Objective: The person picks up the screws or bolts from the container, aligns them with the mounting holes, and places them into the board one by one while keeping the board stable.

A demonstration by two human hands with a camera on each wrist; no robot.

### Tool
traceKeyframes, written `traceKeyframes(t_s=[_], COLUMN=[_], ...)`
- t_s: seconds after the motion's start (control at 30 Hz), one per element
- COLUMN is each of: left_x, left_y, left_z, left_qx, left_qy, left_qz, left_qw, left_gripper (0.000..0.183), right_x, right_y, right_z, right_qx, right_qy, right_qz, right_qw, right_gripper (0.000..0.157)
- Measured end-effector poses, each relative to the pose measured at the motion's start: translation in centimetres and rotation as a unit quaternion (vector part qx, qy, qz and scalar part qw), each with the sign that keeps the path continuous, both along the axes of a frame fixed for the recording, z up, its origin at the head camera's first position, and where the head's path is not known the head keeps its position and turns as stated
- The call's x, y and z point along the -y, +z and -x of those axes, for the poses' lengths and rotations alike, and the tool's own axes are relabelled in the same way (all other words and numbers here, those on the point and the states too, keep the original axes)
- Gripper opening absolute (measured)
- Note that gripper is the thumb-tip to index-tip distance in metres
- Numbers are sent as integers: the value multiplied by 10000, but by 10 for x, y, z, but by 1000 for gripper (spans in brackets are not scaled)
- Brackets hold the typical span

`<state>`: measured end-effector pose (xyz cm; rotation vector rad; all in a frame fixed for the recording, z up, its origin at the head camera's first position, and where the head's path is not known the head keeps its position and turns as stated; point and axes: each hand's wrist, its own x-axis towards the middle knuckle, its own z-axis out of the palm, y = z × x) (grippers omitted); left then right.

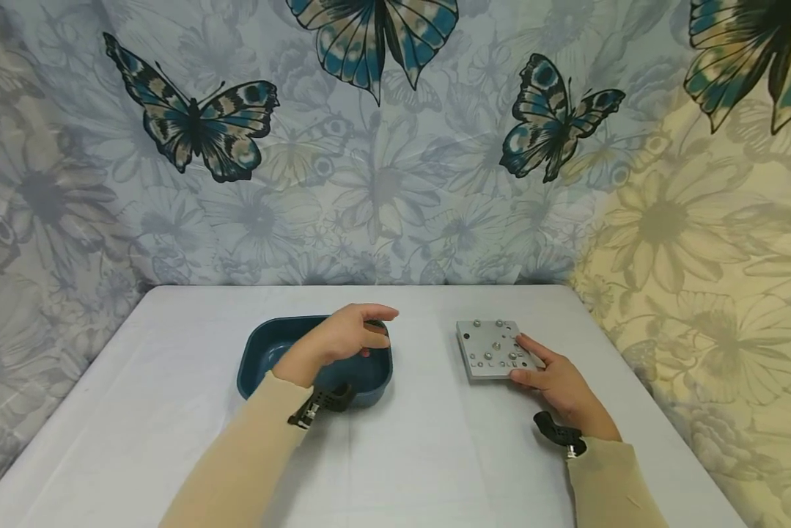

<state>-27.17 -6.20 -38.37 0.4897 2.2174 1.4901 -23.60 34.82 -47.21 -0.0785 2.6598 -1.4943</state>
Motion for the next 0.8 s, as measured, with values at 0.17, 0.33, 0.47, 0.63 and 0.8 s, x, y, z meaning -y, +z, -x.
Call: traceKeyframes(t_s=[0.17, 0.33, 0.47, 0.63, 0.8], left_x=[31, 39, 36, 31, 29], left_y=[-14, -33, -38, -39, -39], left_z=[12, 21, 25, 27, 23], left_qx=[-226, -438, -681, -728, -592], left_qy=[79, 104, 40, -216, -602], left_qz=[936, 1436, 1779, 1983, 2018], left_qw=[9953, 9886, 9817, 9772, 9758], left_gripper=[51, 50, 50, 48, 47], right_x=[0, 1, 0, -1, -2], right_y=[0, 0, -1, -2, -3], right_z=[-1, -1, 0, 1, 1], right_qx=[-4, -10, 6, 34, 56], right_qy=[-12, -21, -23, -34, 4], right_qz=[-8, 55, 50, 175, 211], right_qw=[10000, 10000, 10000, 9998, 9998], right_gripper=[96, 96, 96, 96, 96])
